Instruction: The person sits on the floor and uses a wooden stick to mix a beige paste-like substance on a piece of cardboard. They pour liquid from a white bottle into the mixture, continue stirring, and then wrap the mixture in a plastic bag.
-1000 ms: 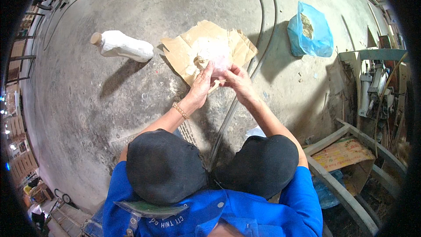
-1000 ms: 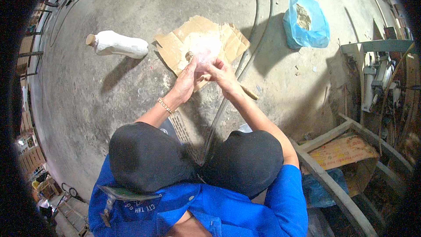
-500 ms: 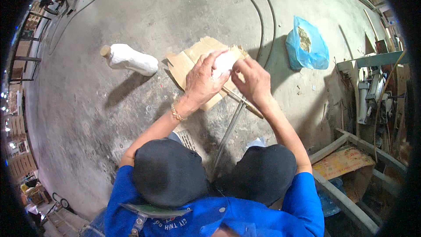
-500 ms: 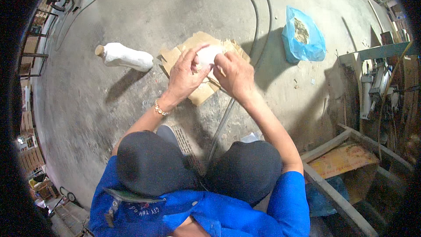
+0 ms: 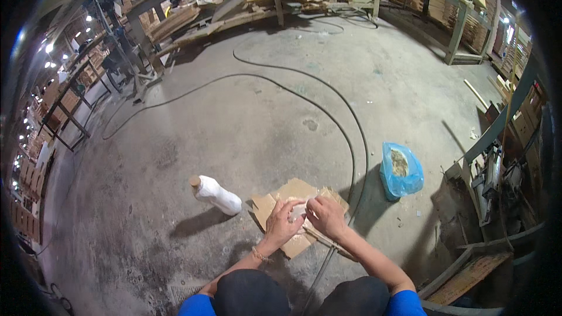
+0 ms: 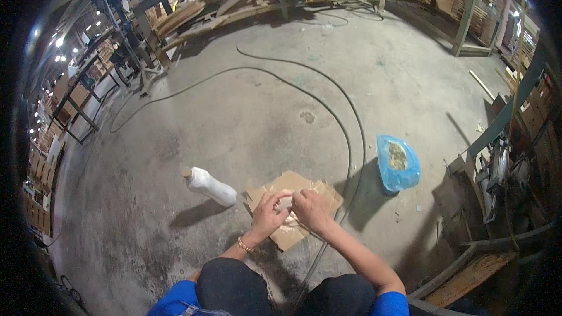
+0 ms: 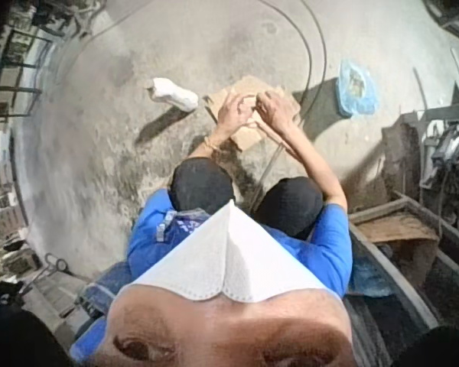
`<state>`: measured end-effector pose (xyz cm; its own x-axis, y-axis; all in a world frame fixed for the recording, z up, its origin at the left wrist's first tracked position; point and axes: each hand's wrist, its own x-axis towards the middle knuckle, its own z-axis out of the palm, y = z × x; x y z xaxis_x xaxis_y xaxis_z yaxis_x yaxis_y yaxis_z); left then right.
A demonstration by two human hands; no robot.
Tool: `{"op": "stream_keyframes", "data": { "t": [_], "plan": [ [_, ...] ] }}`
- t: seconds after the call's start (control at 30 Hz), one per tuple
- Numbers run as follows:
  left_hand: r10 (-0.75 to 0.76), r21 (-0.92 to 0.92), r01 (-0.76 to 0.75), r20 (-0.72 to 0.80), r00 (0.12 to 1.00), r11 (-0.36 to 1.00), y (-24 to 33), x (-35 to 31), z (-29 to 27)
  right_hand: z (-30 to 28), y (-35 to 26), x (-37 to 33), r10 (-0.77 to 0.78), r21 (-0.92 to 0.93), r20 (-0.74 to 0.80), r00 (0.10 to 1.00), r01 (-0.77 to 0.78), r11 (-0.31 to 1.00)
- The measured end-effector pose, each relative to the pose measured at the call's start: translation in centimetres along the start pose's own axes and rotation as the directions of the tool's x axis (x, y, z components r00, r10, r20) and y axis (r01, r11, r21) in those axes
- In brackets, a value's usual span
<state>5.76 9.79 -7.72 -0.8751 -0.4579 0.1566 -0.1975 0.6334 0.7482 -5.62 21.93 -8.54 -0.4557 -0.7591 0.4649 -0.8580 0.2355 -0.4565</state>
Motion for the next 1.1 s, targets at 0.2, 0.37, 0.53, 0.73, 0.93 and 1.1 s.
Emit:
{"op": "stream_keyframes", "data": {
  "t": [0.2,0.37,0.53,0.73,0.93,1.1],
  "plan": [
    [0.109,0.133,-0.092,-0.132,0.985,0.987,-1.6,-0.5,0.7,-0.1,-1.3,-0.9,0.015,0.08,-0.084,0.996,-0.009,0.997],
    [0.162,0.123,-0.145,-0.144,0.976,0.982,-1.2,-0.7,0.8,-0.2,-1.3,-1.8,0.08,0.034,-0.093,0.993,-0.077,0.996],
    [0.248,0.064,-0.24,-0.173,0.953,0.969,-1.0,-1.2,0.9,-0.3,-2.5,-1.8,0.105,0.104,-0.1,0.989,-0.095,0.99],
    [0.296,0.092,-0.284,-0.162,0.941,0.954,-0.7,-1.3,0.4,-0.5,-1.3,-2.6,0.18,0.243,-0.001,0.984,-0.174,0.954],
    [0.308,0.054,-0.304,-0.096,0.947,0.951,-0.5,-1.8,0.2,-0.4,-2.0,-2.9,0.311,0.25,0.179,0.933,-0.349,0.903],
    [0.353,0.02,-0.354,-0.129,0.927,0.935,0.7,-1.4,1.2,1.0,0.2,-3.5,0.281,-0.033,-0.046,0.958,-0.283,0.959]
  ]
}}
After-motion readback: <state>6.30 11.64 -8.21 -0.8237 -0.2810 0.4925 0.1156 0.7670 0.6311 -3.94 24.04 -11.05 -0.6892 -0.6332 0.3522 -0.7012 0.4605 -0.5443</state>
